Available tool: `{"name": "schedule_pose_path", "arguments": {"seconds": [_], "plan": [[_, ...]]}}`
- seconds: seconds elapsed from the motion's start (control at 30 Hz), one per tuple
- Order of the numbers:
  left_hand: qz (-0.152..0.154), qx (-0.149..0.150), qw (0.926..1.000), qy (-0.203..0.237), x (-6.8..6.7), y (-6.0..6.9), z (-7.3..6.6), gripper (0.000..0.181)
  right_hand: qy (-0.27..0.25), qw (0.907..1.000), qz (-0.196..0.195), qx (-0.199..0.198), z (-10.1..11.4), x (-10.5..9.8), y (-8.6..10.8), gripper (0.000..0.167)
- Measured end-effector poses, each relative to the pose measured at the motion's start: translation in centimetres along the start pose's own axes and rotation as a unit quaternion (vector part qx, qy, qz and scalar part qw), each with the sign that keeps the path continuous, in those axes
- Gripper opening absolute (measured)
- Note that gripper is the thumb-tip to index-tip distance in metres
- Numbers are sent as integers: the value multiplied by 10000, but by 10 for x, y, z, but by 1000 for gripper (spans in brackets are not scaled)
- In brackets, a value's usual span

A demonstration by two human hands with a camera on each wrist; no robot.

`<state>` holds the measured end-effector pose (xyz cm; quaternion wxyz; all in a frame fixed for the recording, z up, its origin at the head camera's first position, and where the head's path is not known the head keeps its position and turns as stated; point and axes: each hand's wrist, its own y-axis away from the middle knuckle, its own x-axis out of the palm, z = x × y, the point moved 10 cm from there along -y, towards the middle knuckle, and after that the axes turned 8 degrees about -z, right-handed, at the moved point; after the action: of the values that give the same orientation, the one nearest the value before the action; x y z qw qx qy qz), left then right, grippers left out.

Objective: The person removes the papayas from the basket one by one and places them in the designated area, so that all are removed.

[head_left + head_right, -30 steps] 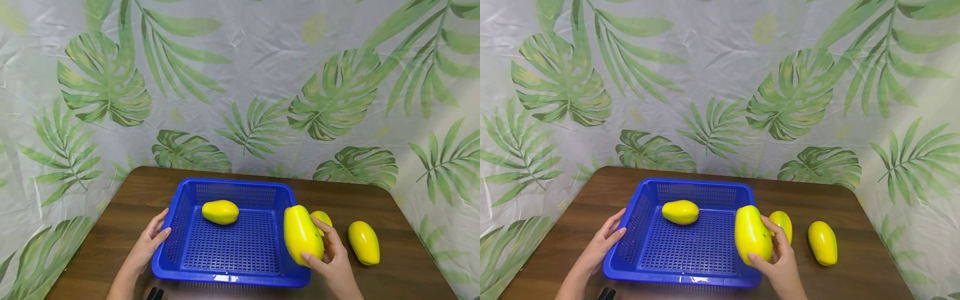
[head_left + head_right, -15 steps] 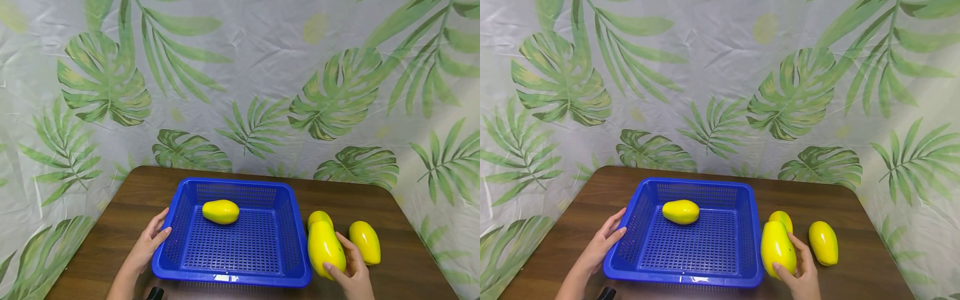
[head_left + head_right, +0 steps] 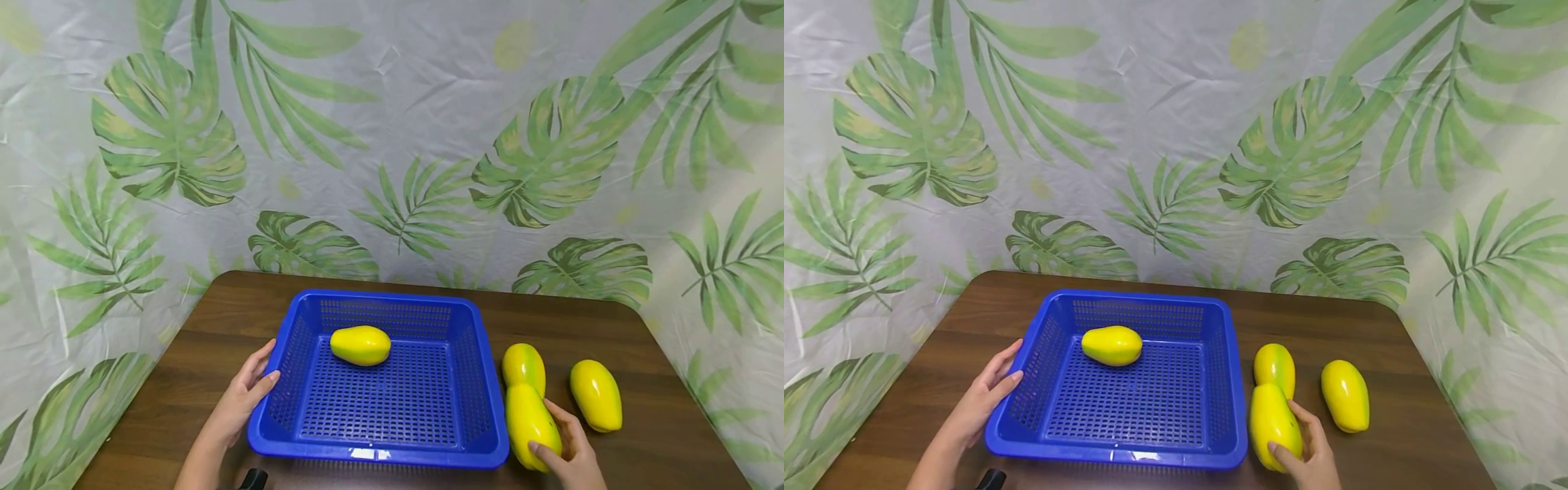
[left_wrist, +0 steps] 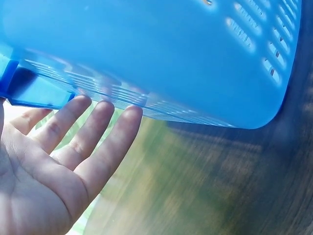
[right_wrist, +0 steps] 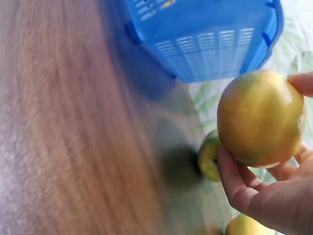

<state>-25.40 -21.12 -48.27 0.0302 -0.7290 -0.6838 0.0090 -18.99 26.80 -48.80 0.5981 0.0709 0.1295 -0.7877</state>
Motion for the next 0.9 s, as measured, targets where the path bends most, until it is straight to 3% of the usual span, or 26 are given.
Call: {"name": "schedule_pose_path", "arguments": {"seconds": [0.27,0.67,0.9], "plan": [[0,-32,10000,34,1,0,0,57,271,9992,73,284,-20,4,-1,65],[24,-36,10000,35,1,0,0,57,412,9989,196,107,-26,9,-1,67],[90,13,9999,100,1,0,0,57,895,9937,453,507,-30,11,-3,70]]}}
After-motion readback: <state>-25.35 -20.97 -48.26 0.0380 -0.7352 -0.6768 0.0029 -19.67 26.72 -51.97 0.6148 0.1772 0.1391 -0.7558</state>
